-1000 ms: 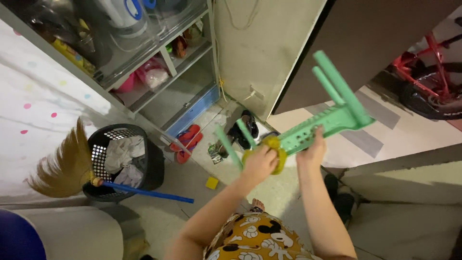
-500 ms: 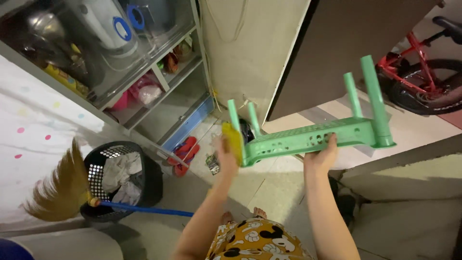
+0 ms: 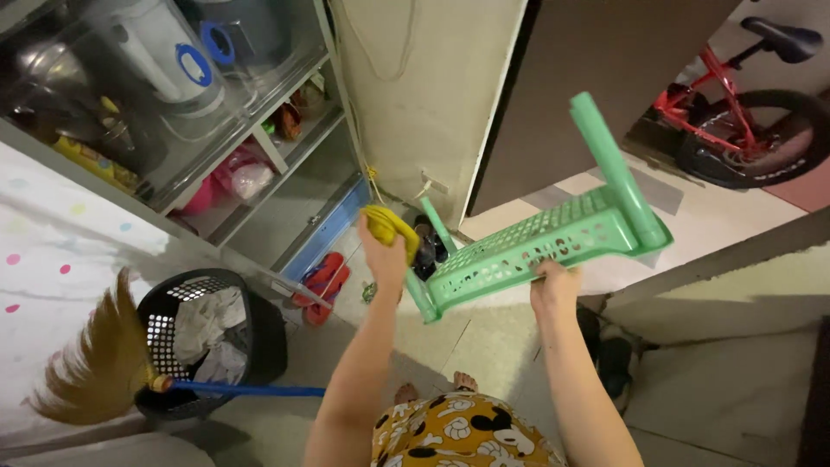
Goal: Wipe down several pairs of shoes and organize them into a plastic rack inside a cabinet.
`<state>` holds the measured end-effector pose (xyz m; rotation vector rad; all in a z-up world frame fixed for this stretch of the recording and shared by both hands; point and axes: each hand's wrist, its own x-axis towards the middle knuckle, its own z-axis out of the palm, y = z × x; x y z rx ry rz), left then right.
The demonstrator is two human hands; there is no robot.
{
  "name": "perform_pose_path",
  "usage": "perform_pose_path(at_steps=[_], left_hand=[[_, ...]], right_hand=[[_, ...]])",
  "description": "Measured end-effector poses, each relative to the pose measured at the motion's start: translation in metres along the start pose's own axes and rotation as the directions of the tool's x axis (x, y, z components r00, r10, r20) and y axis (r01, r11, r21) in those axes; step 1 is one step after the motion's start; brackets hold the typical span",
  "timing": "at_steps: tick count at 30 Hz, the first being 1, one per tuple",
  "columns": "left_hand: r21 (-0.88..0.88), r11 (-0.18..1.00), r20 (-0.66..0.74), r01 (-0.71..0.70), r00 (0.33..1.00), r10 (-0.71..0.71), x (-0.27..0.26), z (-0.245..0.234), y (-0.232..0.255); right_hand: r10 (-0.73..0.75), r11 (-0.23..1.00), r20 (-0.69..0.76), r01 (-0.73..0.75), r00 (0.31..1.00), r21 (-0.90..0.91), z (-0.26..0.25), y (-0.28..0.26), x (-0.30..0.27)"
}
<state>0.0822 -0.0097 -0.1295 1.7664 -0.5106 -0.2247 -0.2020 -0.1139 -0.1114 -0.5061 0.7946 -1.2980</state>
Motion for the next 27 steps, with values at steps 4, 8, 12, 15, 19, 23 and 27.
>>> perform_pose_path(at_steps=[4, 8, 12, 15, 19, 23, 27], left_hand=[[0.138, 0.977, -0.075, -0.162, 0.982, 0.173, 0.030, -0.006, -0.033], [0.344, 0.938, 0.075, -0.039, 0.997, 0.014, 0.068, -0.011, -0.107], [0.125, 0.988, -0.091, -0.089, 0.991, 0.101, 0.081, -0.026, -0.080], [-0.473, 0.878, 0.162, 0.076, 0.987, 0.001, 0.091, -0.013, -0.063], [-0.757, 0.593, 0.294, 0.275, 0.953, -0.068, 0.058, 0.003, 0.051], [-0.615, 0.782, 0.344, 0.102, 0.927, 0.150, 0.048, 0.040, 0.051], [-0.308, 0.943, 0.235, -0.124, 0.951, 0.201, 0.011, 0.028, 0.122]], right_hand=[[-0.074, 0.997, 0.108, 0.073, 0.991, 0.013, 0.000, 0.007, -0.004], [-0.114, 0.992, 0.112, 0.118, 0.987, -0.035, -0.017, 0.001, -0.003], [-0.104, 0.976, 0.092, 0.120, 0.990, -0.183, -0.031, -0.001, 0.000], [-0.117, 0.971, 0.092, 0.134, 0.989, -0.201, -0.059, 0.031, 0.015], [-0.087, 0.955, 0.122, 0.118, 0.989, -0.272, -0.052, 0.037, 0.002], [-0.015, 0.865, 0.206, 0.116, 0.978, -0.489, -0.065, 0.057, 0.002], [0.012, 0.819, 0.265, 0.143, 0.964, -0.555, -0.058, 0.055, -0.003]])
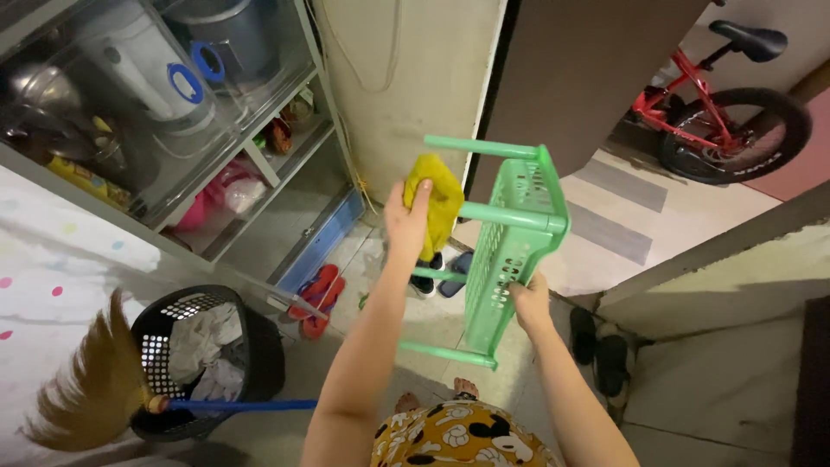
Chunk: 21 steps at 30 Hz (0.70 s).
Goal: Wipe down several pairs of shoes and organize them into a plastic rack inside a cabinet.
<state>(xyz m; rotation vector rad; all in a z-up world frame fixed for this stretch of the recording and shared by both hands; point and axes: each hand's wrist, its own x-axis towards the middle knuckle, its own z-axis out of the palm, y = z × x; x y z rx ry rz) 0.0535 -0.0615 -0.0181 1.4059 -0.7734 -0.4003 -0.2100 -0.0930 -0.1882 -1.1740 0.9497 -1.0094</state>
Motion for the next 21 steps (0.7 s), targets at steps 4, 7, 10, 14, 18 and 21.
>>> perform_pose_path(at_steps=[4, 7, 10, 14, 18, 21], left_hand=[[0.042, 0.994, -0.067, -0.104, 0.992, 0.107, -0.007, 0.004, 0.000], [-0.174, 0.982, -0.045, 0.076, 0.995, -0.085, -0.004, 0.005, -0.012], [-0.492, 0.842, 0.006, 0.221, 0.968, -0.250, 0.016, -0.005, -0.050], [-0.813, 0.574, -0.078, 0.094, 0.960, -0.268, 0.034, -0.044, -0.044], [-0.667, 0.743, -0.222, 0.047, 0.940, -0.258, 0.050, -0.071, -0.039], [-0.700, 0.700, -0.021, 0.141, 0.976, -0.217, 0.058, -0.067, -0.040]], right_hand=[[-0.025, 0.998, -0.049, 0.022, 0.998, -0.059, 0.001, -0.030, 0.002], [-0.050, 0.999, -0.112, 0.049, 0.992, -0.015, -0.008, -0.012, 0.011], [-0.068, 0.995, -0.137, 0.077, 0.988, 0.063, -0.010, -0.013, 0.013], [-0.078, 0.990, -0.190, 0.098, 0.979, 0.101, -0.025, -0.023, 0.015], [-0.055, 0.984, -0.214, 0.090, 0.975, 0.155, -0.039, -0.027, 0.021], [-0.064, 0.988, -0.138, 0.082, 0.988, 0.130, -0.033, -0.036, 0.016]])
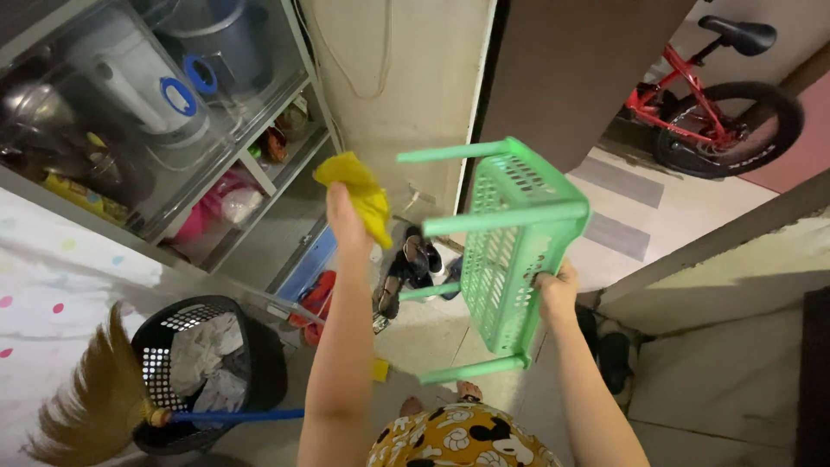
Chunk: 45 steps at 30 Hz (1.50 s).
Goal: Wipe down several pairs of shoes and organize them into a plastic rack inside a cabinet.
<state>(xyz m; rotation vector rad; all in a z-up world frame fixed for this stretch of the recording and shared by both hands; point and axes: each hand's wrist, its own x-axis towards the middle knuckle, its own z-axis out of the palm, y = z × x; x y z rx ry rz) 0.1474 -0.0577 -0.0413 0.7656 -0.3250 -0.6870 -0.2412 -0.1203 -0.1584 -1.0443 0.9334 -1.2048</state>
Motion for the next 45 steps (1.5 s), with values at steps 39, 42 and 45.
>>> perform_pose_path(at_steps=[39, 42, 45], left_hand=[[0.797, 0.408, 0.604, -0.445, 0.575, -0.552, -0.097, 0.090, 0.017], [0.796, 0.423, 0.604, -0.432, 0.599, -0.526, -0.067, 0.041, -0.044], [0.622, 0.106, 0.746, -0.776, 0.546, -0.381, -0.007, -0.036, -0.135]], right_hand=[[-0.218, 0.598, 0.337, 0.398, 0.916, -0.695, 0.068, -0.090, -0.056], [-0.231, 0.581, 0.348, 0.416, 0.908, -0.699, 0.075, -0.087, -0.062], [-0.225, 0.535, 0.378, 0.438, 0.898, -0.722, 0.075, -0.071, -0.065]])
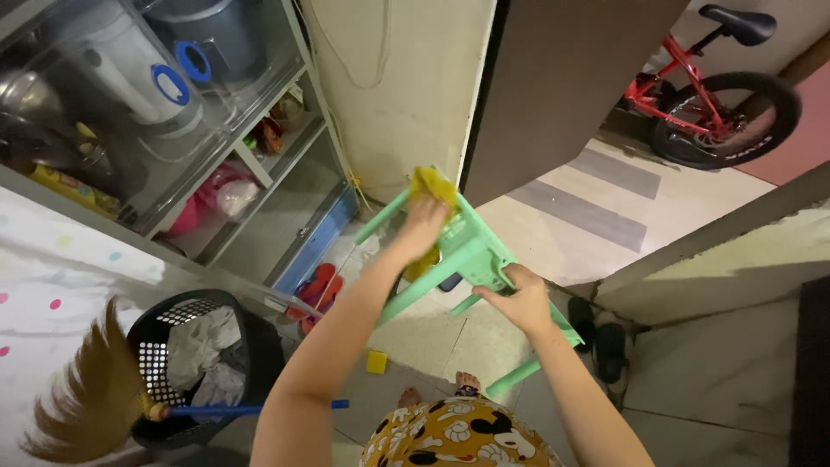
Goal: Wipe down several pairs of shoes and organize them into a plastic rack inside a cabinet.
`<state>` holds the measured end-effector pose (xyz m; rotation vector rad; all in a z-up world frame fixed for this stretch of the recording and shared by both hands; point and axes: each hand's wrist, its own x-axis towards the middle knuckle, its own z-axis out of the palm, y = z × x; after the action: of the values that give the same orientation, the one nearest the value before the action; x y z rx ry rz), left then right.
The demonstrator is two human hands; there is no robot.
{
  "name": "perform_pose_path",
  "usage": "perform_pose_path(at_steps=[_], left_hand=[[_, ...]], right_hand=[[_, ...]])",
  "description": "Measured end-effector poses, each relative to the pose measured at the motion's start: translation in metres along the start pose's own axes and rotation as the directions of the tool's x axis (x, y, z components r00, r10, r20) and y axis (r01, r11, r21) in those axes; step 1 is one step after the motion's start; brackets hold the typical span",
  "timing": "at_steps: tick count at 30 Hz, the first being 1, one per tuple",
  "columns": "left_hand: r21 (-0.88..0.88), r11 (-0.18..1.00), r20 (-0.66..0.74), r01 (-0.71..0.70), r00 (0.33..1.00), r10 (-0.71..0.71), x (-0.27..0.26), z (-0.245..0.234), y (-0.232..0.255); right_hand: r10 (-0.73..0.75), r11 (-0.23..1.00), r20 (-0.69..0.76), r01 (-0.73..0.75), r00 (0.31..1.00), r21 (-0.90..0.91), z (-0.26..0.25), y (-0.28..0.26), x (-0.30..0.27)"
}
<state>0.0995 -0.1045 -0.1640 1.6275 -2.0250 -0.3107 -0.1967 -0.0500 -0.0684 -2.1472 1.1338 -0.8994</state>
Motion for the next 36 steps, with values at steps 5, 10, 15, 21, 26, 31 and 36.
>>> perform_pose_path(at_steps=[5, 10, 15, 21, 26, 31, 36], left_hand=[[-0.214, 0.910, 0.056, 0.356, 0.934, -0.352, 0.010, 0.030, -0.060], [-0.677, 0.626, 0.119, 0.387, 0.897, -0.426, -0.022, -0.062, 0.065], [-0.748, 0.526, 0.226, 0.406, 0.900, -0.373, -0.040, -0.076, 0.071], [-0.777, 0.432, 0.261, 0.458, 0.859, -0.441, -0.066, -0.081, 0.044], [-0.441, 0.520, 0.377, 0.732, 0.677, -0.633, -0.086, -0.127, 0.018], [-0.506, 0.327, 0.108, 0.798, 0.435, -0.894, -0.098, -0.090, -0.037], [-0.641, 0.282, 0.271, 0.714, 0.554, -0.787, -0.086, -0.084, 0.001]], right_hand=[[-0.003, 0.999, 0.062, 0.005, 0.998, -0.039, 0.008, -0.011, -0.002], [-0.127, 0.987, 0.012, 0.128, 0.992, -0.100, 0.031, 0.015, 0.003], [-0.035, 0.981, 0.060, 0.046, 0.998, -0.189, 0.043, 0.033, 0.014], [-0.241, 0.958, 0.123, 0.256, 0.963, -0.128, 0.049, 0.014, 0.016], [-0.398, 0.899, 0.098, 0.409, 0.912, -0.158, 0.061, 0.004, 0.019], [-0.368, 0.902, 0.134, 0.389, 0.920, -0.189, 0.079, 0.000, 0.016], [-0.443, 0.854, 0.266, 0.493, 0.856, -0.166, 0.111, -0.001, 0.009]])
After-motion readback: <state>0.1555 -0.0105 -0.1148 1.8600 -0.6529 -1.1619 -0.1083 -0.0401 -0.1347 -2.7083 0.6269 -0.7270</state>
